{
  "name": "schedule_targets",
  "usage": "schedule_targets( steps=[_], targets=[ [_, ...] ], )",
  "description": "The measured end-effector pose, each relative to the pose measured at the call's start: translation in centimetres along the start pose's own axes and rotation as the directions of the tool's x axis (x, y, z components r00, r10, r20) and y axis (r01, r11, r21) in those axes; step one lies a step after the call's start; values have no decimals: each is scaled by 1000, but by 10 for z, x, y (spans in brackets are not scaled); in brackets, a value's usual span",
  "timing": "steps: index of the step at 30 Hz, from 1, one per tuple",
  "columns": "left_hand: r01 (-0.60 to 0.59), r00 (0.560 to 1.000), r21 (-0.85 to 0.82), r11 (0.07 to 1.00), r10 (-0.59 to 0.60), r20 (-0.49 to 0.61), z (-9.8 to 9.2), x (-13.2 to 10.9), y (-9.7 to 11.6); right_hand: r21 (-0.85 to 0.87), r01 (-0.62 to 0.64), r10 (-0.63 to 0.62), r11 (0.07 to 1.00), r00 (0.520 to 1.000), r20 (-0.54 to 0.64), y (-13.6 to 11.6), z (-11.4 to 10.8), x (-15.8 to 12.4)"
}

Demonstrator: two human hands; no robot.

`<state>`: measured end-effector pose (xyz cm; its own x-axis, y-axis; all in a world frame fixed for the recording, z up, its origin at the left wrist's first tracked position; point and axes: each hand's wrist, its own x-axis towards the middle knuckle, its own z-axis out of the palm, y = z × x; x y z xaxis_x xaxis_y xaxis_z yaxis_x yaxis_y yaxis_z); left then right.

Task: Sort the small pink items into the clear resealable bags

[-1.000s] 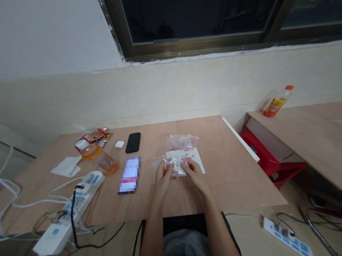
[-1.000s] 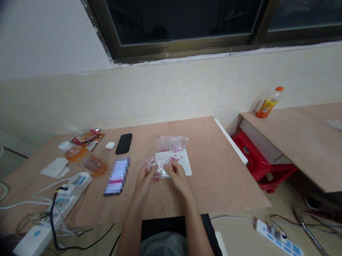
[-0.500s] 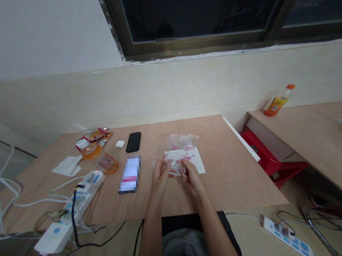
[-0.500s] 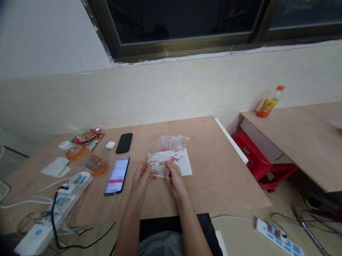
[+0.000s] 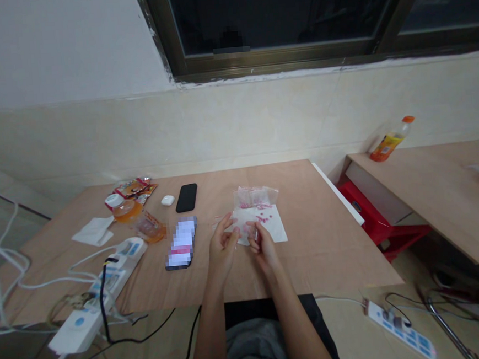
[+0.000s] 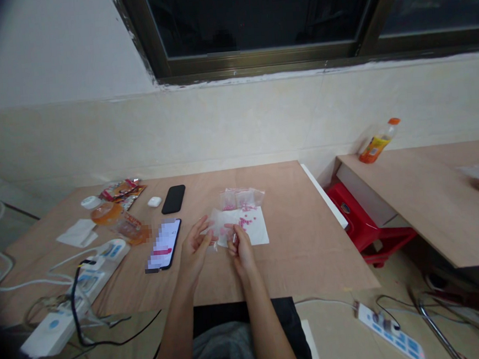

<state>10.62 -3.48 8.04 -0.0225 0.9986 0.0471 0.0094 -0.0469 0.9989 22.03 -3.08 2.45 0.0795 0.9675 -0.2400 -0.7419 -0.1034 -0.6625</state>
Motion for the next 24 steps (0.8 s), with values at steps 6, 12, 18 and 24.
schedule_targets(
  steps=[6, 12, 18, 24],
  targets=[
    [-18, 1000, -34, 999, 18, -2, 1, 0, -2, 103, -39, 37, 994, 999, 16, 0, -1, 2],
    [-21, 999, -36, 999, 20, -27, 4, 1, 0, 315, -175, 163, 933, 985, 64, 8, 2, 3],
    [-56, 991, -34, 998, 52, -120, 0, 4, -5, 322, -264, 227, 909, 963, 148, 11, 5, 2],
    [-60, 981, -100, 993, 41, -187, -3, 6, -7, 369, -286, 242, 885, 957, 161, 16, 3, 5]
  ],
)
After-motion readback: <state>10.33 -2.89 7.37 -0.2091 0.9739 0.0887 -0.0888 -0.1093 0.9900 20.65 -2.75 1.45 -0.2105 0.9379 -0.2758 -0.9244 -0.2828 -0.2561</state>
